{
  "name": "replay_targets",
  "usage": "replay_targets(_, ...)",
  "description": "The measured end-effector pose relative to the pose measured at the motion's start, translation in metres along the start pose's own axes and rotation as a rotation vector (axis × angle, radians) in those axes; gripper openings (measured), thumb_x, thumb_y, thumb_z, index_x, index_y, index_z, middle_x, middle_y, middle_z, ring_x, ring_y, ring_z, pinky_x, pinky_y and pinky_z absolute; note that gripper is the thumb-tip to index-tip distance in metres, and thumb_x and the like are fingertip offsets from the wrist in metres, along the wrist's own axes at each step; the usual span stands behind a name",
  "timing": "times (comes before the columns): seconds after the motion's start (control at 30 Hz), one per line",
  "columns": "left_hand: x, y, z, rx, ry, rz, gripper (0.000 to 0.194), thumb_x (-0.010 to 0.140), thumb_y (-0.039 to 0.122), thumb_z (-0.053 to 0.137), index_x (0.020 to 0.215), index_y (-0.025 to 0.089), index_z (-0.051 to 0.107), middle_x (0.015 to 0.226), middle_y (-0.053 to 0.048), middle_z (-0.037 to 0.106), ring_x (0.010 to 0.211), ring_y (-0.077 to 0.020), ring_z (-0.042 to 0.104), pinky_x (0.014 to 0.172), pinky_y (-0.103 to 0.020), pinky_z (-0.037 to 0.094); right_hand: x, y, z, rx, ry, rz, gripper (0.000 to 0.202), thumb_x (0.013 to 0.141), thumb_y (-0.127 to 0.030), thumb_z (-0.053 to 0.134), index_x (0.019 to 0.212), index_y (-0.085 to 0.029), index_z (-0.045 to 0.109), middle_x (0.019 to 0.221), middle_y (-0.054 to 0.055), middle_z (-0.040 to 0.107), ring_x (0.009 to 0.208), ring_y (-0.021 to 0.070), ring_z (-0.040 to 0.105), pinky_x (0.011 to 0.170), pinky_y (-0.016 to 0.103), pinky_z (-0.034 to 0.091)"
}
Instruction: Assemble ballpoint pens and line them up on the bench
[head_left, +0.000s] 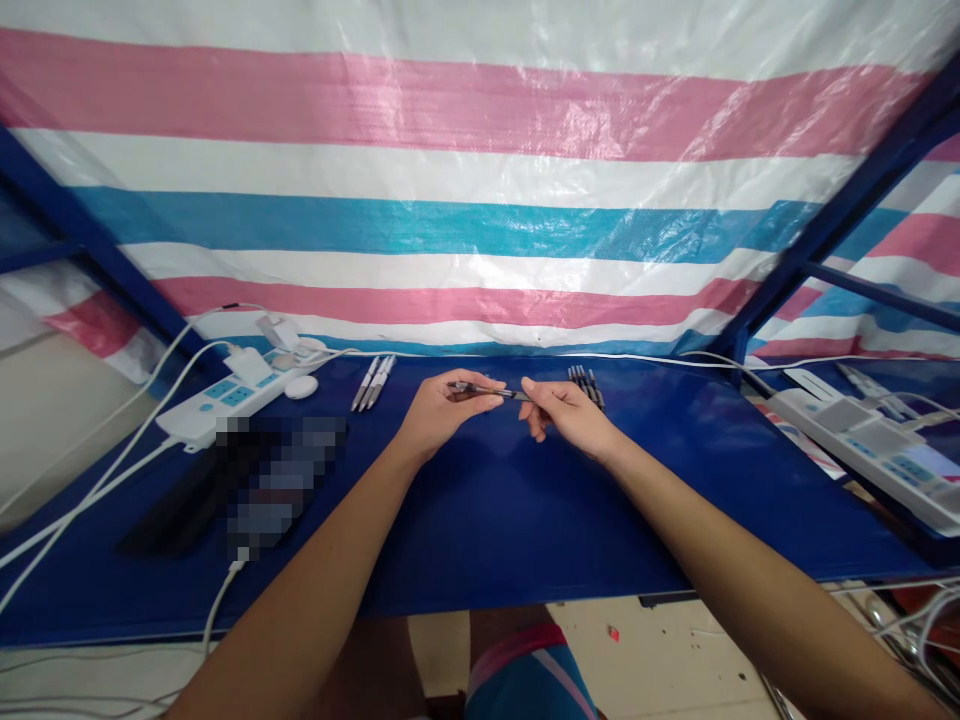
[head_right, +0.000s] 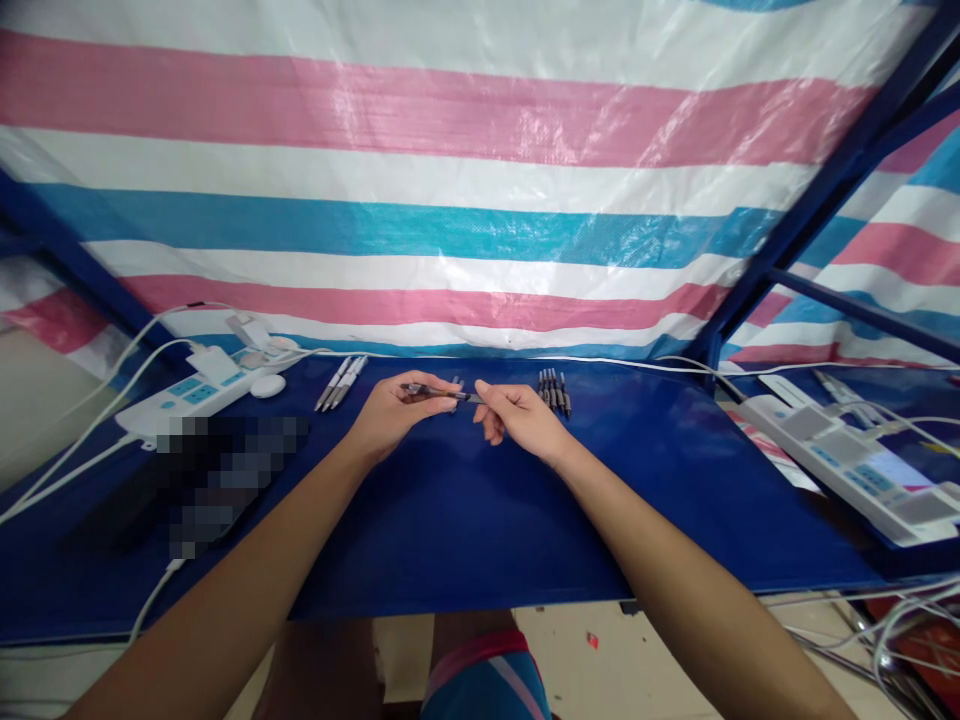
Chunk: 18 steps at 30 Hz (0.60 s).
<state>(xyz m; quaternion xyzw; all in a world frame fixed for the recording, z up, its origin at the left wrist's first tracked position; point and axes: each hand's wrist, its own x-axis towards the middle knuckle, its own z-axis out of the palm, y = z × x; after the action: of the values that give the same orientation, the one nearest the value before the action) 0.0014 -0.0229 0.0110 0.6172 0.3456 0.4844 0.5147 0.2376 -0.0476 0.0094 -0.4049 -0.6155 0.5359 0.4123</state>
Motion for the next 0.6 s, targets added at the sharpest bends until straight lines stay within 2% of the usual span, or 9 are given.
replay_targets(0.1,0.0003,-0.0007,-0.0002,0.005,-0.005,-0.003,0.036,0.074,0.038,0.098,0.1,0.019,0.082,0.115,-0.014,0.084,0.106,-0.0296,0.08,0.106,-0.052,0.059,-0.0003,-0.0006,-0.0003,0.006,-0.017,0.021,0.066,0.099,-0.08,0.056,0.083,-0.018,0.074,0.063,0.004,0.07,0.052,0.0158,0.064,0.055,0.029,0.052)
replay_targets(0.2,0.0005,-0.0008,-0.0011,0.005,-0.002,-0.007,0.037,0.075,0.039,0.097,0.102,0.019,0.082,0.115,-0.014,0.083,0.101,-0.0289,0.08,0.103,-0.052,0.061,-0.0022,-0.0051,-0.0016,0.037,0.001,-0.045,0.049,0.094,-0.07,0.073,0.101,-0.021,0.072,0.081,0.003,0.075,0.064,0.0165,0.069,0.057,0.028,0.054)
replay_targets(0.3,0.0005,-0.0004,-0.0021,0.0,-0.004,0.0,0.037,0.076,0.04,0.096,0.103,0.019,0.083,0.114,-0.014,0.083,0.097,-0.028,0.08,0.101,-0.051,0.061,-0.003,-0.008,-0.0027,0.008,0.001,-0.095,0.044,0.088,-0.061,0.085,0.102,-0.022,0.069,0.086,0.002,0.076,0.069,0.0161,0.07,0.059,0.027,0.055)
replay_targets(0.37,0.0004,0.0001,-0.0022,0.001,-0.014,0.002,0.038,0.076,0.041,0.096,0.103,0.019,0.083,0.113,-0.014,0.084,0.098,-0.0284,0.08,0.101,-0.052,0.061,-0.0024,-0.0072,-0.0027,-0.007,-0.012,-0.086,0.045,0.093,-0.065,0.078,0.097,-0.021,0.07,0.08,0.003,0.075,0.066,0.0162,0.07,0.06,0.028,0.055)
replay_targets(0.47,-0.0001,0.0007,-0.0016,0.009,-0.02,0.0,0.037,0.075,0.041,0.097,0.102,0.019,0.083,0.112,-0.014,0.084,0.101,-0.0287,0.08,0.103,-0.052,0.061,-0.0007,-0.0033,-0.0017,-0.02,-0.021,-0.036,0.057,0.098,-0.075,0.063,0.086,-0.02,0.072,0.067,0.003,0.072,0.057,0.0157,0.067,0.058,0.029,0.054)
replay_targets(0.6,-0.0003,0.0005,-0.0011,0.008,-0.023,-0.013,0.034,0.075,0.038,0.097,0.1,0.019,0.082,0.114,-0.014,0.084,0.102,-0.0279,0.079,0.103,-0.05,0.06,0.0005,0.0006,-0.0001,-0.026,-0.043,0.03,0.068,0.098,-0.082,0.054,0.077,-0.019,0.071,0.057,0.002,0.067,0.049,0.0153,0.063,0.054,0.028,0.052)
